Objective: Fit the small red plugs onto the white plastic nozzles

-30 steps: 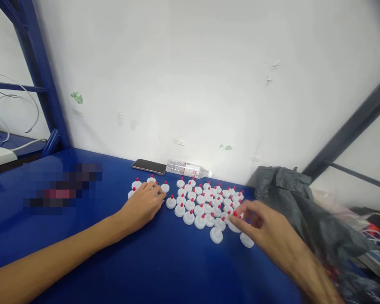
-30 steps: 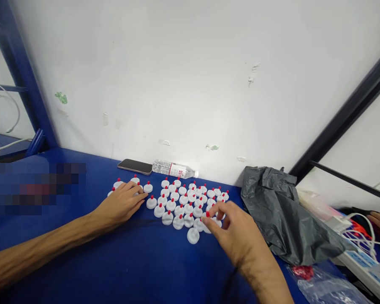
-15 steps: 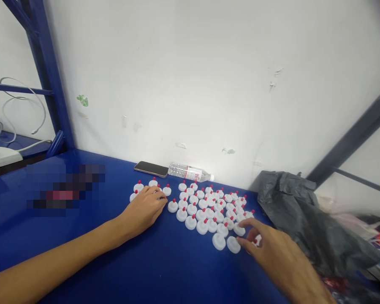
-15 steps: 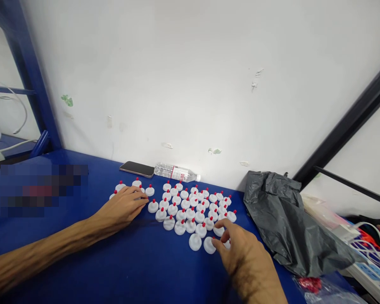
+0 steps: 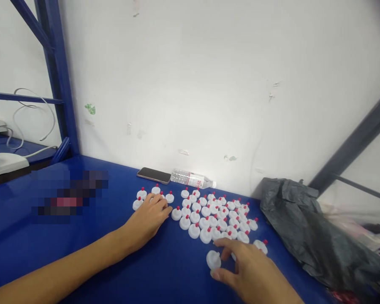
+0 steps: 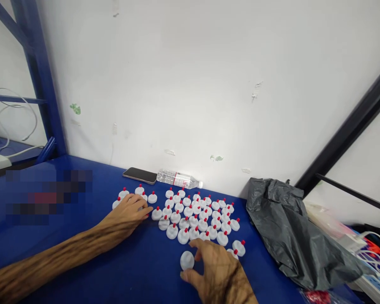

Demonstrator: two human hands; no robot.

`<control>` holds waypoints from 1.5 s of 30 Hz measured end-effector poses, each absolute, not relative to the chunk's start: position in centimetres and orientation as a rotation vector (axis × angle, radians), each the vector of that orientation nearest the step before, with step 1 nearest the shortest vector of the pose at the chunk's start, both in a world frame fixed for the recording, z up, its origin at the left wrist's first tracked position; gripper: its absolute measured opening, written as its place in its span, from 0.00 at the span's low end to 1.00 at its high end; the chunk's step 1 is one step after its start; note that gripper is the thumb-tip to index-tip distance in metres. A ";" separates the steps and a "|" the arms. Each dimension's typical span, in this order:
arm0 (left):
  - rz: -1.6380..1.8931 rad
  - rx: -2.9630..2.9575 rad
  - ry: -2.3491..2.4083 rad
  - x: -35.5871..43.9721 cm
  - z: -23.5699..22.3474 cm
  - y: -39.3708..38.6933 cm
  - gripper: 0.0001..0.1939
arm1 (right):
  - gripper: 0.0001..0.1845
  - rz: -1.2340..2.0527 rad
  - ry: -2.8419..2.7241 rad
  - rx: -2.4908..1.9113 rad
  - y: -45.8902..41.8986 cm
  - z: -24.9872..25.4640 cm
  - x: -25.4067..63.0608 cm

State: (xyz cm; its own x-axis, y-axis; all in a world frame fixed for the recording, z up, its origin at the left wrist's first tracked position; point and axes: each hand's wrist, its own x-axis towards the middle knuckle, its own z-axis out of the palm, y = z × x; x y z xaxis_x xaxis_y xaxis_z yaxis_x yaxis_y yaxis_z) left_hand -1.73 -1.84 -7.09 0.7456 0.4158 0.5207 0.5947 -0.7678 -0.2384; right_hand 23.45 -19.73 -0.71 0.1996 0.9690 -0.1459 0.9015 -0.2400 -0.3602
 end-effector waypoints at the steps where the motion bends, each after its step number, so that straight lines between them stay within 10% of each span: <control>1: -0.628 -2.547 -0.785 -1.7 -7.1 -1.9 0.05 | 0.28 0.526 -1.810 -2.275 -19.6 -0.9 23.2; 11: -0.701 -2.650 -0.862 -1.8 -5.9 -2.5 0.09 | 0.13 0.351 -1.895 -2.150 -19.0 -1.4 21.7; 22: -1.820 -3.200 -0.905 -0.9 -3.2 -7.0 0.09 | 0.18 -0.215 -2.024 -1.630 -18.5 -0.6 19.7; 45: -1.437 -3.310 -0.899 -0.8 -3.5 -8.2 0.17 | 0.22 -0.163 -1.969 -1.290 -17.8 -0.5 18.9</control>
State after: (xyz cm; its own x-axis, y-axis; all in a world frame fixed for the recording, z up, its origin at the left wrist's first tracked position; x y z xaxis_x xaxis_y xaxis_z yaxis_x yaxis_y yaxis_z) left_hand -0.81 -8.23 -3.50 0.6183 0.6064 0.5000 0.1847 -0.7305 0.6575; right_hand 18.89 -17.85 -0.48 -0.1981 0.7312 0.6527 0.8288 0.4804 -0.2867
